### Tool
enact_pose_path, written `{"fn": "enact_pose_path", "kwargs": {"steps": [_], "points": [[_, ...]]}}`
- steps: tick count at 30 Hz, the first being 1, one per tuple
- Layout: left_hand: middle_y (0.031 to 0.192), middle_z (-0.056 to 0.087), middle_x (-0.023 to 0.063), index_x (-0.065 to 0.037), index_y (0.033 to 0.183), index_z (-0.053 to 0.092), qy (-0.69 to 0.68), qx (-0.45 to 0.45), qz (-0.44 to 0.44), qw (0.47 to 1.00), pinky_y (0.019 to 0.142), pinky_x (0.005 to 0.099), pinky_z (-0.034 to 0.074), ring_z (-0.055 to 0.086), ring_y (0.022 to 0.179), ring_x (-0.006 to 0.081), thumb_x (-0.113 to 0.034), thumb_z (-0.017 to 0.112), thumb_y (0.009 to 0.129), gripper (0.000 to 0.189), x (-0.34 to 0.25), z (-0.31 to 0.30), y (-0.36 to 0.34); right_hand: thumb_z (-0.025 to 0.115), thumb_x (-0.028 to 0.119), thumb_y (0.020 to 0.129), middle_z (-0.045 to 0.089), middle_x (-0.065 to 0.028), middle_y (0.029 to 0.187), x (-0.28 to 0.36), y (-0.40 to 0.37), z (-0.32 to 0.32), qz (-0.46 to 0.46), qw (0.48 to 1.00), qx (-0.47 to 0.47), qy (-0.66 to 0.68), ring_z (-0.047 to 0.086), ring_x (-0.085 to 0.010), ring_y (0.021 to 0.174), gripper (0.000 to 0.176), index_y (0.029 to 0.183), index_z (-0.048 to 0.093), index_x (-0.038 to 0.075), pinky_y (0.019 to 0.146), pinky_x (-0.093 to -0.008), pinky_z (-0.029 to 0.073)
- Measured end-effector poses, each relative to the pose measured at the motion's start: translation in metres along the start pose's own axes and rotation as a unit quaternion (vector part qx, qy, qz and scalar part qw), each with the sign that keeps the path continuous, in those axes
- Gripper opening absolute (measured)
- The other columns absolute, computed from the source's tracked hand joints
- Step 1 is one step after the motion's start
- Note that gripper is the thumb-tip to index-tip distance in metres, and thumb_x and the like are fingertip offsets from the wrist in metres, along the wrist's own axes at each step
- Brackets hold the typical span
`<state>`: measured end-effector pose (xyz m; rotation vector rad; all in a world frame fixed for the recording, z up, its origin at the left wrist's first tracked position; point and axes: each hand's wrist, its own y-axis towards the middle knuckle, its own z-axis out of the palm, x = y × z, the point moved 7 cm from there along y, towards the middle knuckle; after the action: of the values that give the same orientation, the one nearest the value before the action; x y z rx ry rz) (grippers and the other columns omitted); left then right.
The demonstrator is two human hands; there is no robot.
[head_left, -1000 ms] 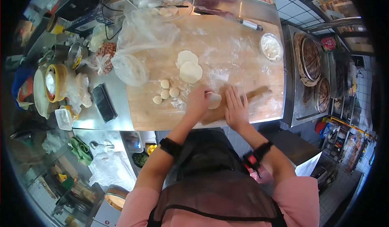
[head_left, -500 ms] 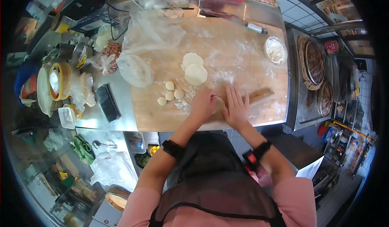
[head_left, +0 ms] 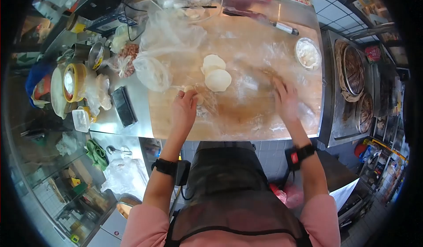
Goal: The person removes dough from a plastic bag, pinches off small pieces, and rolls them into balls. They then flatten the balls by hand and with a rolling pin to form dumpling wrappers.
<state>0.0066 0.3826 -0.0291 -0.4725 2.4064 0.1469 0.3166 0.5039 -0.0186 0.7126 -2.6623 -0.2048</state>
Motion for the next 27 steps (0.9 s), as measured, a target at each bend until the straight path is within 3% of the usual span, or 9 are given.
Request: {"fn": "enact_pose_path", "kwargs": {"steps": [2,8,10,11,14,16,21,25,27], "points": [[0.085,0.057,0.0156,-0.006,0.097,0.063,0.035,0.004,0.013,0.999,0.067,0.0431,0.047,0.058,0.077,0.0344,-0.006,0.064,0.08,0.017,-0.006,0.005,-0.003,0.059,0.009,0.078,0.056,-0.0106,0.103,0.001,0.022,0.01,-0.021,1.0,0.01,-0.017,0.054,-0.0285,0.091,0.039,0.117,0.06,0.014,0.078,-0.0415,0.044],[0.084,0.057,0.0158,-0.006,0.089,0.061,0.066,0.0,0.089,0.994,0.068,0.0443,0.047,0.058,0.077,0.036,-0.008,0.065,0.079,0.012,-0.03,0.009,-0.015,0.06,0.011,0.077,0.054,-0.0112,0.11,0.017,-0.049,0.011,-0.147,0.981,0.125,-0.023,0.053,-0.0288,0.098,0.047,0.123,0.058,0.018,0.084,-0.0422,0.042],[0.084,0.057,0.0162,-0.006,0.087,0.06,0.004,0.045,0.051,0.998,0.068,0.0448,0.047,0.058,0.077,0.0367,-0.009,0.064,0.079,0.01,-0.038,0.038,-0.018,0.061,0.014,0.077,0.054,-0.0118,0.114,0.023,-0.074,0.001,-0.17,0.972,0.163,-0.009,0.052,-0.0293,0.104,0.048,0.125,0.058,0.02,0.089,-0.0429,0.041],[0.084,0.058,0.0166,-0.006,0.085,0.059,-0.054,0.092,0.017,0.994,0.069,0.0454,0.047,0.058,0.078,0.0375,-0.011,0.063,0.079,0.009,-0.045,0.062,-0.018,0.063,0.018,0.076,0.052,-0.0124,0.119,0.024,-0.08,-0.007,-0.146,0.973,0.179,0.022,0.05,-0.0298,0.109,0.05,0.125,0.057,0.019,0.092,-0.0435,0.039],[0.079,0.062,0.016,-0.007,0.089,0.061,-0.121,0.113,0.048,0.985,0.069,0.0446,0.047,0.06,0.076,0.0355,-0.015,0.063,0.082,0.011,-0.091,0.11,-0.02,0.065,0.024,0.075,0.044,-0.0149,0.136,0.022,-0.086,-0.006,-0.086,0.967,0.228,0.073,0.041,-0.0321,0.124,0.058,0.13,0.053,0.014,0.102,-0.047,0.032],[0.081,0.062,0.0165,-0.006,0.088,0.061,-0.126,0.181,0.141,0.965,0.07,0.045,0.048,0.059,0.079,0.0367,-0.017,0.06,0.084,0.011,-0.131,0.127,-0.029,0.062,0.018,0.075,0.037,-0.0154,0.143,0.022,-0.068,0.005,-0.037,0.99,0.136,-0.031,0.035,-0.0328,0.132,0.062,0.134,0.046,0.008,0.107,-0.0496,0.027],[0.082,0.061,0.0171,-0.005,0.086,0.062,-0.058,0.208,0.162,0.963,0.07,0.0456,0.047,0.058,0.081,0.0369,-0.014,0.06,0.082,0.01,-0.136,0.144,-0.013,0.053,0.013,0.076,0.033,-0.0157,0.147,0.02,0.007,0.022,0.002,0.994,0.092,-0.059,0.029,-0.031,0.137,0.067,0.14,0.036,0.003,0.109,-0.0536,0.021],[0.079,0.059,0.0169,-0.004,0.081,0.06,-0.081,0.224,0.168,0.957,0.068,0.0429,0.048,0.058,0.077,0.0352,-0.01,0.062,0.077,0.008,-0.138,0.142,-0.006,0.055,0.021,0.077,0.028,-0.0137,0.15,0.024,-0.03,0.017,0.032,0.992,0.1,-0.07,0.026,-0.0294,0.139,0.075,0.144,0.029,0.005,0.111,-0.0536,0.018],[0.077,0.059,0.0166,-0.003,0.08,0.059,-0.118,0.223,0.146,0.957,0.066,0.0411,0.048,0.059,0.075,0.034,-0.009,0.063,0.077,0.008,-0.128,0.14,-0.011,0.055,0.022,0.077,0.025,-0.0126,0.152,0.024,-0.075,0.018,0.024,0.981,0.173,-0.08,0.023,-0.0279,0.14,0.075,0.145,0.027,0.004,0.112,-0.0537,0.016]]}}
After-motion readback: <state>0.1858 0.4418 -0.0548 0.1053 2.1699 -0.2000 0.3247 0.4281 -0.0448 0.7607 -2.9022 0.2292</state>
